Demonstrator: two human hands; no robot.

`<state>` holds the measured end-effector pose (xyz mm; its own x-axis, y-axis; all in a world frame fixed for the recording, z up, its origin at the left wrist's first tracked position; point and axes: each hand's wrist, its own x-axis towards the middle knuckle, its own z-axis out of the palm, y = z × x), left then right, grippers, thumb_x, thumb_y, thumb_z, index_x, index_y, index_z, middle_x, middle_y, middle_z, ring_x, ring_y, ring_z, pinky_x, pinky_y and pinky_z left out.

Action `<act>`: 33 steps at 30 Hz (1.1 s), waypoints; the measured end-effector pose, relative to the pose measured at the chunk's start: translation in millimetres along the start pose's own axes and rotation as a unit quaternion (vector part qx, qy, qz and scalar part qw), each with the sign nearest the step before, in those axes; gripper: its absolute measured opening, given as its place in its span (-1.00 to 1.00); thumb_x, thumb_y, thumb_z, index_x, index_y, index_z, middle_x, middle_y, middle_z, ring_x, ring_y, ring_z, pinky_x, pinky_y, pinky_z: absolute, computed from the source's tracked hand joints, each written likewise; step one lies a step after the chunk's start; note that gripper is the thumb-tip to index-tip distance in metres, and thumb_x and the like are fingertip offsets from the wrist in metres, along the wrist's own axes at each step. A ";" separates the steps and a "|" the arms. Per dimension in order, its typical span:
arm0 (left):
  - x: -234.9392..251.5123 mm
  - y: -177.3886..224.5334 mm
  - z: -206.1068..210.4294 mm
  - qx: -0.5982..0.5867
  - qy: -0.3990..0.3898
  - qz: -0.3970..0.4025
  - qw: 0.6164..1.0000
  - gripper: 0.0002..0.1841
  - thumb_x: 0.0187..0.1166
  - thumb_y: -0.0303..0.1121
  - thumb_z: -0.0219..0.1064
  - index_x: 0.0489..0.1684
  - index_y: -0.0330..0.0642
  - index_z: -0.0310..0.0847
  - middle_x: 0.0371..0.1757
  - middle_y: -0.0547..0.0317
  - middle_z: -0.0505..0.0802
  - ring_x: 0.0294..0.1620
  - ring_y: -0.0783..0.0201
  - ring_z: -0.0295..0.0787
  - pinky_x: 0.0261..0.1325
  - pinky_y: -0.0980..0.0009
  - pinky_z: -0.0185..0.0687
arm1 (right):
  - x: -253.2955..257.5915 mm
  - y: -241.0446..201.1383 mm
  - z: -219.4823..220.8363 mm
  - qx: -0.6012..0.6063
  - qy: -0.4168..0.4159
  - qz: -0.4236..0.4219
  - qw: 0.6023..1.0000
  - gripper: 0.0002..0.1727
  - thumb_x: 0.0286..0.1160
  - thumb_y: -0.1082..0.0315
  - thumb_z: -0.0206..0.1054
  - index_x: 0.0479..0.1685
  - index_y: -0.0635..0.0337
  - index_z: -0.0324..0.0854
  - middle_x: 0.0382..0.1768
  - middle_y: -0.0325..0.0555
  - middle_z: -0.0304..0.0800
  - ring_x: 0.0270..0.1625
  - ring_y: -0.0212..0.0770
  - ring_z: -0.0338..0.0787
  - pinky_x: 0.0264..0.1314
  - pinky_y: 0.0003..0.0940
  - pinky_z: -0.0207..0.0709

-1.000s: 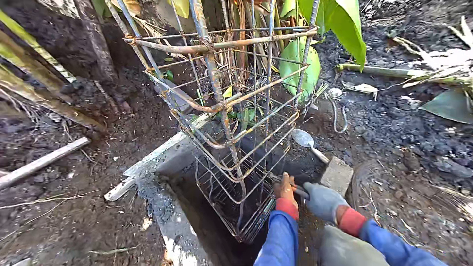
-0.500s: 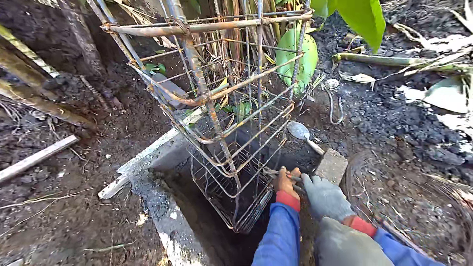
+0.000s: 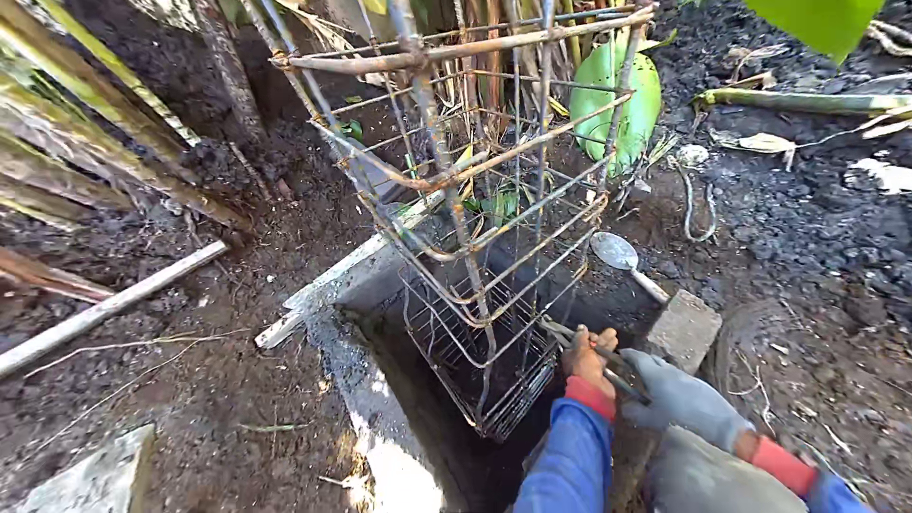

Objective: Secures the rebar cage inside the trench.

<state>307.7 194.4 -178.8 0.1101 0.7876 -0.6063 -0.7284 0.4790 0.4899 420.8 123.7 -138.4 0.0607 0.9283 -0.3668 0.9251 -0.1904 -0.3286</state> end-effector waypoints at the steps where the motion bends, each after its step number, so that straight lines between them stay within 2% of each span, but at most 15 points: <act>1: 0.1 -1.7 11.7 0.001 0.026 0.008 1.000 -0.58 0.90 -0.18 0.02 0.09 -0.51 0.48 -0.08 -0.26 0.84 -0.12 0.00 0.87 0.06 0.13 0.82 | 0.1 -5.6 6.5 -0.078 0.083 0.016 0.993 0.02 0.04 -0.09 0.63 0.69 -0.02 0.36 0.27 0.22 0.74 0.25 0.31 0.78 0.12 0.37 0.68; 3: -1.7 0.5 24.1 0.031 0.053 -0.003 0.998 -0.54 0.90 -0.13 0.01 0.14 -0.50 0.49 -0.06 -0.25 0.84 -0.15 0.05 0.85 0.02 0.17 0.79 | 4.4 -14.9 5.5 -0.119 0.139 0.065 0.981 -0.20 0.27 -0.05 0.52 0.59 0.02 0.46 0.21 0.26 0.78 0.20 0.35 0.81 0.06 0.39 0.68; 6: -4.8 12.5 7.3 0.154 0.048 -0.029 0.986 -0.46 0.81 0.00 0.18 0.21 -0.46 0.54 -0.04 -0.18 0.84 -0.14 0.10 0.81 0.01 0.15 0.73 | 18.8 -9.6 -11.1 0.069 -0.056 0.084 0.992 -0.47 0.44 -0.16 0.43 0.15 0.05 0.70 -0.15 0.05 0.85 -0.19 0.04 0.85 -0.17 0.10 0.73; 8: -9.7 17.5 -19.5 0.169 0.028 -0.023 0.985 -0.51 0.73 -0.05 0.30 0.16 -0.44 0.62 -0.03 -0.17 0.86 -0.08 0.07 0.84 0.06 0.12 0.76 | 18.1 7.9 1.2 0.410 -0.241 0.059 0.877 -0.66 0.59 0.07 0.40 0.02 0.17 0.71 -0.40 -0.09 0.77 -0.50 -0.24 0.71 -0.45 -0.30 0.64; 10: -9.0 18.9 -34.1 0.101 -0.020 -0.047 0.994 -0.60 0.79 -0.14 0.22 0.13 -0.41 0.61 0.00 -0.16 0.88 -0.03 0.04 0.87 0.09 0.14 0.78 | 17.6 20.0 26.6 0.623 -0.388 0.040 0.678 -0.70 0.66 0.17 0.25 0.13 0.18 0.65 -0.25 -0.09 0.79 -0.39 -0.30 0.76 -0.34 -0.40 0.73; 11: -7.4 18.8 -35.5 0.054 -0.043 -0.061 0.996 -0.60 0.83 -0.15 0.13 0.11 -0.43 0.59 0.02 -0.21 0.90 0.01 -0.01 0.90 0.13 0.12 0.80 | 17.9 21.2 32.3 0.640 -0.395 0.037 0.658 -0.69 0.65 0.17 0.27 0.14 0.19 0.65 -0.21 -0.05 0.80 -0.34 -0.26 0.78 -0.28 -0.36 0.76; 14: -7.3 12.9 -21.6 -0.020 -0.048 -0.024 0.998 -0.60 0.90 -0.20 0.02 -0.04 -0.48 0.51 -0.09 -0.30 0.90 -0.04 -0.10 0.94 0.14 0.10 0.85 | 9.9 11.1 4.2 0.355 -0.191 0.004 0.915 -0.43 0.33 -0.08 0.59 0.29 -0.04 0.67 -0.10 -0.06 0.86 -0.13 -0.15 0.86 -0.02 -0.11 0.78; 16: -8.6 6.5 -9.1 -0.007 -0.006 0.003 1.000 -0.58 0.90 -0.18 0.03 0.02 -0.50 0.51 -0.12 -0.25 0.89 -0.12 -0.01 0.92 0.08 0.16 0.84 | -0.4 -4.8 -5.5 0.083 -0.048 -0.010 0.995 -0.05 0.06 -0.20 0.62 0.62 -0.23 0.40 0.22 0.00 0.79 0.17 0.06 0.83 0.16 0.21 0.72; 18: -6.4 -0.7 7.9 0.017 0.037 0.016 0.999 -0.52 0.90 -0.11 0.01 0.18 -0.50 0.51 -0.06 -0.24 0.87 -0.13 0.04 0.88 0.04 0.17 0.80 | -7.7 -25.0 -4.4 -0.111 0.051 0.006 0.993 -0.02 0.14 0.06 0.60 0.73 -0.01 0.29 0.32 0.31 0.68 0.28 0.39 0.74 0.13 0.42 0.64; 20: -5.4 -0.9 14.7 0.051 0.050 0.008 0.997 -0.48 0.90 -0.06 -0.01 0.27 -0.47 0.50 0.01 -0.24 0.84 -0.10 0.05 0.85 0.04 0.15 0.78 | -2.6 -34.1 -1.3 -0.176 0.087 0.053 0.979 -0.39 0.48 0.12 0.43 0.53 0.12 0.49 0.23 0.36 0.73 0.23 0.43 0.76 0.12 0.42 0.64; 22: -7.8 6.6 5.3 0.118 0.038 -0.009 0.992 -0.48 0.86 -0.02 0.07 0.26 -0.44 0.50 0.04 -0.22 0.83 -0.05 0.04 0.81 0.08 0.11 0.74 | 10.0 -27.5 -7.4 -0.128 -0.005 0.067 0.989 -0.50 0.52 -0.02 0.33 0.30 0.10 0.59 0.10 0.26 0.79 0.14 0.33 0.83 0.08 0.40 0.67; 24: -14.2 17.2 -11.1 0.188 0.035 -0.027 0.981 -0.45 0.74 0.06 0.26 0.12 -0.40 0.61 -0.07 -0.16 0.83 -0.13 0.06 0.78 -0.01 0.07 0.71 | 22.9 -11.3 -10.4 0.065 -0.142 0.041 0.987 -0.49 0.26 -0.04 0.54 0.06 0.12 0.70 -0.18 0.11 0.84 -0.16 0.12 0.85 -0.10 0.21 0.71; 28: -15.3 20.7 -34.1 0.083 -0.071 -0.070 0.992 -0.64 0.80 -0.18 0.19 0.09 -0.39 0.60 -0.03 -0.17 0.90 -0.05 0.02 0.90 0.04 0.13 0.80 | 12.7 7.1 4.5 0.554 -0.362 0.018 0.750 -0.76 0.47 0.29 0.38 0.05 0.14 0.63 -0.27 -0.12 0.78 -0.32 -0.26 0.79 -0.23 -0.31 0.76; 29: -10.6 19.2 -30.2 0.040 -0.093 -0.070 0.992 -0.64 0.84 -0.21 0.10 0.07 -0.43 0.56 0.00 -0.24 0.90 0.01 -0.05 0.91 0.12 0.10 0.82 | 12.0 6.9 1.8 0.568 -0.357 0.016 0.742 -0.74 0.47 0.28 0.39 0.06 0.16 0.64 -0.25 -0.08 0.79 -0.29 -0.23 0.80 -0.20 -0.29 0.77; 33: -9.1 7.6 -12.1 -0.034 -0.062 -0.020 0.997 -0.65 0.87 -0.26 0.07 0.01 -0.49 0.49 -0.07 -0.30 0.87 -0.04 -0.08 0.91 0.13 0.11 0.84 | -3.4 -6.3 -33.4 0.165 -0.146 -0.004 0.975 -0.06 0.03 -0.13 0.72 0.56 -0.10 0.44 0.16 0.04 0.79 0.14 0.04 0.82 0.20 0.17 0.71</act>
<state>293.0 186.2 -177.1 0.2208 0.8122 -0.5399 -0.7659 0.4872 0.4197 427.3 132.5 -106.0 -0.0996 0.8093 -0.5789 0.7505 -0.3209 -0.5777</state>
